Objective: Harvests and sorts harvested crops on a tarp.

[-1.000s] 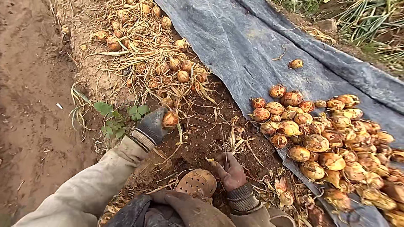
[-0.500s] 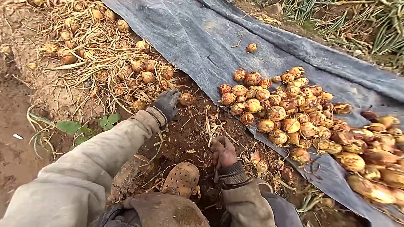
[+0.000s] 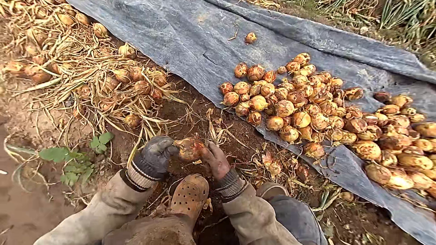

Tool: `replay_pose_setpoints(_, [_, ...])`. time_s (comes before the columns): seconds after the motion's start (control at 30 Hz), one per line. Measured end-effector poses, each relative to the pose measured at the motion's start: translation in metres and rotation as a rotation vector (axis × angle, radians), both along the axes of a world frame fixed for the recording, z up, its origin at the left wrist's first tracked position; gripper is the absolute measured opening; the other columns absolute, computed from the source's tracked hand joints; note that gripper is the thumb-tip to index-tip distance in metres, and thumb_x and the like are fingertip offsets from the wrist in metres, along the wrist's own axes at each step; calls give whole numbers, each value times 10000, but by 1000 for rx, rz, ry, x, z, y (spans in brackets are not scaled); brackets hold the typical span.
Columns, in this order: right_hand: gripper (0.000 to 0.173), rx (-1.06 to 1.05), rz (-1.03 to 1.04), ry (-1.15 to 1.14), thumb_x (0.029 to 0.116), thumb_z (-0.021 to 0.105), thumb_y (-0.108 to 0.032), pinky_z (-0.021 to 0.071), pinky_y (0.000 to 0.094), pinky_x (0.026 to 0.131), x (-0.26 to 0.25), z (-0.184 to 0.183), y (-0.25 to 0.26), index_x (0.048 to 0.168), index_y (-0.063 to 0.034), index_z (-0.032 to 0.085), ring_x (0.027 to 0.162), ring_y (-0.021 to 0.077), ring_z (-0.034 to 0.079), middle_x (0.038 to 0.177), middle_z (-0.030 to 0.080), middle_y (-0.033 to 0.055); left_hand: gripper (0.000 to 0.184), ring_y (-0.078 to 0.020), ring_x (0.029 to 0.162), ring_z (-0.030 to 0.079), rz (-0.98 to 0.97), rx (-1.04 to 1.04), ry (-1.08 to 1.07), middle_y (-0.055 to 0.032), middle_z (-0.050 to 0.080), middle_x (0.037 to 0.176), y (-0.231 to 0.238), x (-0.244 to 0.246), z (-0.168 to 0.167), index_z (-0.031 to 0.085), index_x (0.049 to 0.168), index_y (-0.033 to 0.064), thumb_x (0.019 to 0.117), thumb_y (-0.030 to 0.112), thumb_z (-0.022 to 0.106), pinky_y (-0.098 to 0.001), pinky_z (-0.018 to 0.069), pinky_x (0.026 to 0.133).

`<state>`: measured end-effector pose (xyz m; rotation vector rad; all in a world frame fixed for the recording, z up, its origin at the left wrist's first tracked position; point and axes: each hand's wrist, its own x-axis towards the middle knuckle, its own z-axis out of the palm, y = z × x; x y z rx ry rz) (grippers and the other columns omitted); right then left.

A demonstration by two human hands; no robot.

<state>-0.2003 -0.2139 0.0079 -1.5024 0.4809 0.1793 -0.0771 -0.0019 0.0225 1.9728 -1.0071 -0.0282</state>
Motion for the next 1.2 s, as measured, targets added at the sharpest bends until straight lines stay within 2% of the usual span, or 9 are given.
replay_pose_setpoints(0.1, [859,14,-31,-254,787,525,-888,515,297,521,-7,18,13,1112,-108,678,545,69,538,719,617,-15,383,-33,758,650,35,-121,265,49,682,814,15,-41,23,721,859,129,1009,462,604,-248,576,691])
replay_pose_setpoints(0.23, [840,19,-157,-315,852,388,-881,461,253,446,-22,28,26,1064,-121,677,474,44,477,635,568,-43,337,-5,787,679,34,-194,439,74,726,872,13,-58,45,748,936,151,943,484,698,-214,591,699])
replay_pose_setpoints(0.5, [835,117,-296,-236,797,419,-926,427,218,406,-19,27,26,901,-127,639,419,23,450,561,528,-74,259,12,654,630,57,-244,621,97,695,742,-8,-53,34,749,849,177,908,430,741,-194,542,601])
replay_pose_setpoints(0.63, [707,8,-298,-117,979,309,-745,435,262,424,-17,24,22,817,-129,615,422,64,450,540,502,-41,310,-46,820,692,-100,-212,293,33,731,845,-5,-34,16,758,857,114,919,418,745,-254,596,749])
replay_pose_setpoints(0.77, [643,-21,-231,-52,1035,308,-643,411,304,431,-14,17,17,798,-121,599,420,102,422,522,450,-18,356,-138,830,702,-133,-3,-283,-30,738,830,5,-11,14,761,875,104,1005,387,589,-371,586,826])
replay_pose_setpoints(0.87, [611,-24,-232,-72,1035,365,-617,379,282,429,-12,18,18,730,-138,590,429,82,402,532,446,-35,272,-208,850,723,98,144,-267,-79,747,861,3,-6,15,764,880,76,956,284,607,-444,596,818])
replay_pose_setpoints(0.97, [653,-107,-185,21,1052,288,-617,420,326,454,-13,12,19,772,-115,598,453,120,442,555,469,-5,365,-258,939,719,334,239,-50,-112,746,965,-5,14,21,763,949,72,988,419,656,-538,573,865])
replay_pose_setpoints(1.1, [721,-219,140,263,1063,213,-613,512,469,723,-3,-11,4,1050,-56,669,692,227,571,778,590,81,267,-213,1020,700,-142,455,-8,-84,735,1012,-30,13,53,756,998,80,1006,319,639,-449,565,953])
replay_pose_setpoints(1.2, [476,-50,-201,184,1097,375,-364,423,315,450,2,-8,-4,842,-39,612,447,119,433,561,467,6,313,-196,994,694,-472,839,71,-28,719,1051,-79,9,65,727,1097,185,1057,419,523,-481,563,887])
